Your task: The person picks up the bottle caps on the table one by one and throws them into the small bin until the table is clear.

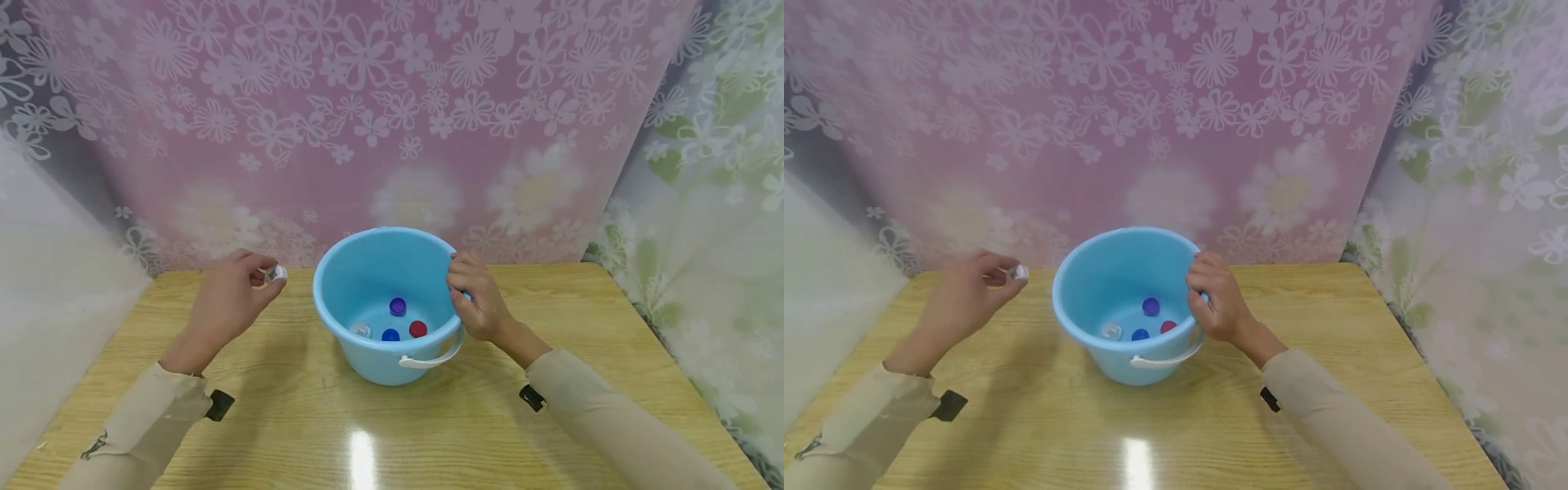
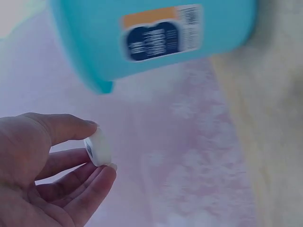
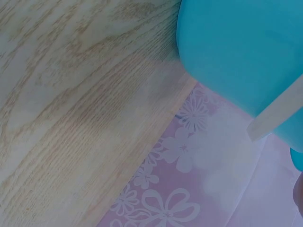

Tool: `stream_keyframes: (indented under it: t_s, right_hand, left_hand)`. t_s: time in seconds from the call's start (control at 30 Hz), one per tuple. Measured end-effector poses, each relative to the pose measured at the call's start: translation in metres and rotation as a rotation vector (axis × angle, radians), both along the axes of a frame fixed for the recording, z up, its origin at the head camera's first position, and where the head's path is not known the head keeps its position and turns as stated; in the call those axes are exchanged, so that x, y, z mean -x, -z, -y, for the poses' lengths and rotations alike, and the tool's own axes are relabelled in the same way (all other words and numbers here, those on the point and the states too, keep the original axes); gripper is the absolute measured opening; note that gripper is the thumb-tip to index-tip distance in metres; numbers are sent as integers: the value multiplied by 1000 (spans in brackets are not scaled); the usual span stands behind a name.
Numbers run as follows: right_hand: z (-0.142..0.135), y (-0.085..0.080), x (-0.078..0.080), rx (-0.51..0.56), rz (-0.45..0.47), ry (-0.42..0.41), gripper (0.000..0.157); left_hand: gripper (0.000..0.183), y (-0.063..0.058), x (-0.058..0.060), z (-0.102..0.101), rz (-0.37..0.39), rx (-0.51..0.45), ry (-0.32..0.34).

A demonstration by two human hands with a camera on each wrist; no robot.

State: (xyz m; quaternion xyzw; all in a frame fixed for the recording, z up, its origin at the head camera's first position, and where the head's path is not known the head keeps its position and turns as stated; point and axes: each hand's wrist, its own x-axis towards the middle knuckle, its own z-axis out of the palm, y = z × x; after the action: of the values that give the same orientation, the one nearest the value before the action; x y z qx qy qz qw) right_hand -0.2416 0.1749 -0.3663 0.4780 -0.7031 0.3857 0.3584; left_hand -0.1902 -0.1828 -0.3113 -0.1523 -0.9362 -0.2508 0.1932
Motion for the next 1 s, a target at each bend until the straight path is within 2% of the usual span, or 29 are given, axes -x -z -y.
stream_keyframes:
  t_s: [0.17,0.33,0.7,0.87,1.0]
  right_hand:
    - [0,-1,-1,-6,8,9,23]
    - [1,-1,-2,-2,5,7,22]
    - [1,-2,-2,-7,6,-2,22]
    - [1,-1,-1,-20,8,-3,22]
    - [0,-1,-3,-21,16,-1,23]
  left_hand:
    - [28,-28,-1,-15,-45,-1,37]
    - [28,-41,-3,-37,-49,12,96]
    - [26,-42,-4,-74,-29,68,254]
    - [27,-39,-4,-82,10,107,281]
    - [26,-35,-1,-88,13,125,300]
